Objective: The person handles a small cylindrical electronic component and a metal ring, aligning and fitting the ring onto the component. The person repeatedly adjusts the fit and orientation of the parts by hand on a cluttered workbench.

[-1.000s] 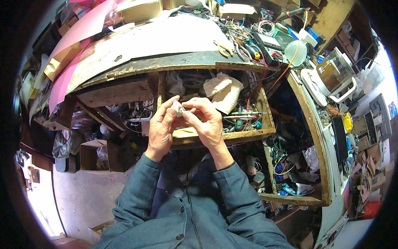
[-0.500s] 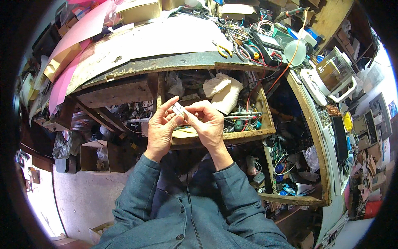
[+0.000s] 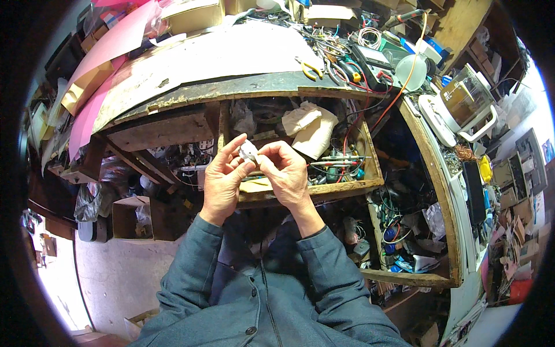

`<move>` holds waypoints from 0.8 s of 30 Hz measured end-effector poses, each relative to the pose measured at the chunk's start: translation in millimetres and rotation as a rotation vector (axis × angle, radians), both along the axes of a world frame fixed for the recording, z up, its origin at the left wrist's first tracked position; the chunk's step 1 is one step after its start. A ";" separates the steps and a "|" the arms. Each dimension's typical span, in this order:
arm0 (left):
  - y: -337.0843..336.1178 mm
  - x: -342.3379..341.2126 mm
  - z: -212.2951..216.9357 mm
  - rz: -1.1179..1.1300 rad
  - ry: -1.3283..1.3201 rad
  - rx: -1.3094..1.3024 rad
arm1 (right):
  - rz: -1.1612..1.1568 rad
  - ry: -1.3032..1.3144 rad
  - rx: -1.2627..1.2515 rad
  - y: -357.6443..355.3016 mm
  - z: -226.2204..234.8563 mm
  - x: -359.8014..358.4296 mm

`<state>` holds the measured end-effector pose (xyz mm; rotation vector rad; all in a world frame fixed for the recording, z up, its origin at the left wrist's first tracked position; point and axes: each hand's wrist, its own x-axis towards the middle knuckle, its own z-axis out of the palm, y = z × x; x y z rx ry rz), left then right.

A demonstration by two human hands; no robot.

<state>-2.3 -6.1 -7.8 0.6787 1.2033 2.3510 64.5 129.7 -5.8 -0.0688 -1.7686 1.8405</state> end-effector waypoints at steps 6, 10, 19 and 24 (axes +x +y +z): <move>-0.6 -1.4 -0.7 -0.027 0.001 -0.006 | 0.020 -0.039 -0.008 -1.4 4.1 1.9; -1.1 -0.7 1.5 -0.032 -0.014 -0.003 | 0.037 -0.050 -0.012 -0.3 1.6 0.9; 0.4 -3.0 -2.1 -0.027 -0.054 -0.005 | 0.123 -0.055 -0.092 4.0 -1.6 -1.4; 1.1 -3.5 -0.9 -0.061 -0.075 -0.012 | 0.202 0.003 -0.237 8.8 -6.2 -4.2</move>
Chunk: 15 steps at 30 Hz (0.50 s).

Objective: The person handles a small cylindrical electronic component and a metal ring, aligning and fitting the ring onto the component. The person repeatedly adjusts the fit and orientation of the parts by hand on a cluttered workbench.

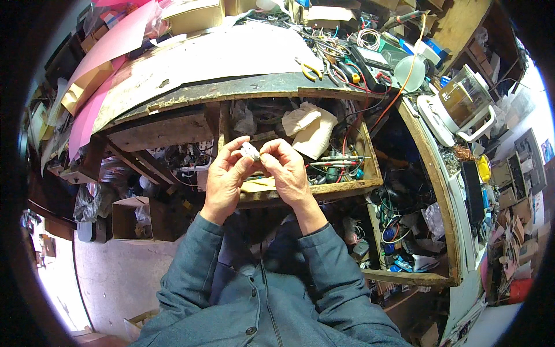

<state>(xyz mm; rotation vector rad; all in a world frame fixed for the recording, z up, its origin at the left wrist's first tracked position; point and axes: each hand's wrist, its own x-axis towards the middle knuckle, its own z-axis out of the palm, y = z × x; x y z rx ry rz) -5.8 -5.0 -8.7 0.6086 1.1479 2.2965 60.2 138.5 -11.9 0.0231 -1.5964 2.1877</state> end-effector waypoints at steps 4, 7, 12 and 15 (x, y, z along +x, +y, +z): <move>0.7 -3.6 -0.9 -0.009 -0.046 -0.053 | 0.056 0.055 -0.159 3.5 0.9 0.9; 0.2 -3.0 -1.0 -0.019 -0.057 -0.049 | 0.045 0.052 -0.181 0.7 6.4 2.8; 0.9 -3.8 -2.5 -0.044 -0.054 -0.047 | 0.064 0.106 -0.220 0.8 14.5 4.7; 0.7 -4.4 -4.6 -0.061 -0.068 -0.045 | 0.114 0.168 -0.389 3.1 11.1 5.3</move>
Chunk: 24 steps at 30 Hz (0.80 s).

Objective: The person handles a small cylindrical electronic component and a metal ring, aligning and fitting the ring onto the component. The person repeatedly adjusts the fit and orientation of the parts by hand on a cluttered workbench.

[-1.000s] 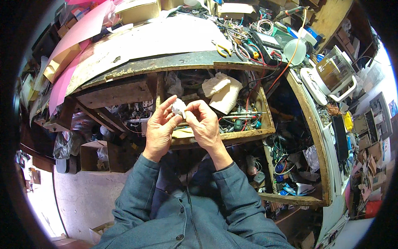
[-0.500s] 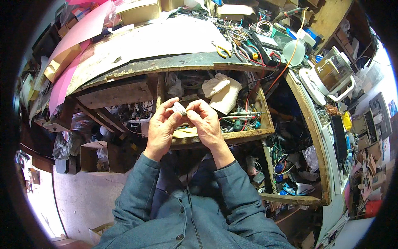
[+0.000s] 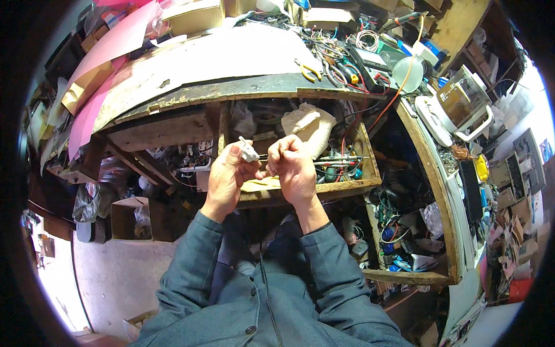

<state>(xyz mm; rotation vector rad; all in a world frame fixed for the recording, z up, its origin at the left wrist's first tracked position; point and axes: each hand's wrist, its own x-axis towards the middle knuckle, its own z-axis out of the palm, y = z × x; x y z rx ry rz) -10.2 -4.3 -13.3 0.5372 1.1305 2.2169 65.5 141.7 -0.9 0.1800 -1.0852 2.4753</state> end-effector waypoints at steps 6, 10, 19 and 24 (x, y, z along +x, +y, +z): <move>-0.2 -3.7 -2.1 -0.037 0.013 0.033 | -0.057 0.028 -0.072 -0.3 2.9 2.7; 2.8 -4.8 -3.8 -0.041 0.005 0.012 | -0.235 -0.048 -0.034 -7.1 6.3 -0.5; 5.0 -8.2 -1.2 0.018 -0.077 -0.021 | -0.384 0.291 1.270 -115.2 81.9 23.8; 3.7 -1.6 3.3 0.102 -0.037 -0.043 | -0.516 0.227 1.198 -91.0 62.6 21.7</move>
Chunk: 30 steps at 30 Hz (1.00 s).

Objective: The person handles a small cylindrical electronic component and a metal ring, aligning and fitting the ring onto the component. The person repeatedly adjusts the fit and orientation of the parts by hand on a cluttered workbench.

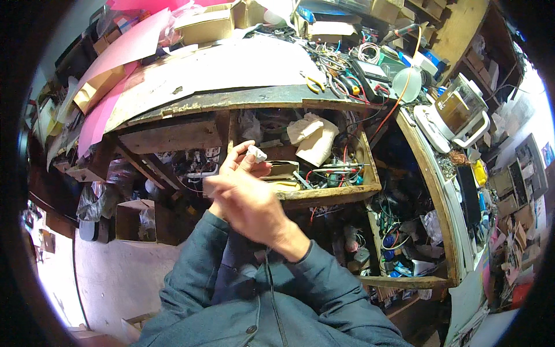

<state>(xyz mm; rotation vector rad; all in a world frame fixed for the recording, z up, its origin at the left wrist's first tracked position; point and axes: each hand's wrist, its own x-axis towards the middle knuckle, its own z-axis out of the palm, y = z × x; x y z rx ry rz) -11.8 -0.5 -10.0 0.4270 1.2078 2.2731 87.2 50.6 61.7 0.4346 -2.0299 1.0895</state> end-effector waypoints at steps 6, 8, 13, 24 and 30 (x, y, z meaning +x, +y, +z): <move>-1.5 4.0 4.5 -0.042 0.068 0.082 | -0.315 -0.109 -0.185 64.5 -45.4 -5.4; -1.6 2.0 2.3 -0.043 0.097 0.064 | -0.273 -0.178 -0.211 70.6 -52.1 -7.2; -4.2 3.7 1.1 -0.039 0.175 0.021 | -0.206 -0.204 -0.226 69.6 -56.5 -8.8; -4.6 7.4 3.8 -0.049 0.204 0.016 | -0.342 -0.107 -0.203 69.8 -59.2 -7.1; -4.1 6.4 2.8 -0.072 0.190 0.019 | -0.354 -0.047 -0.187 70.0 -62.8 -10.2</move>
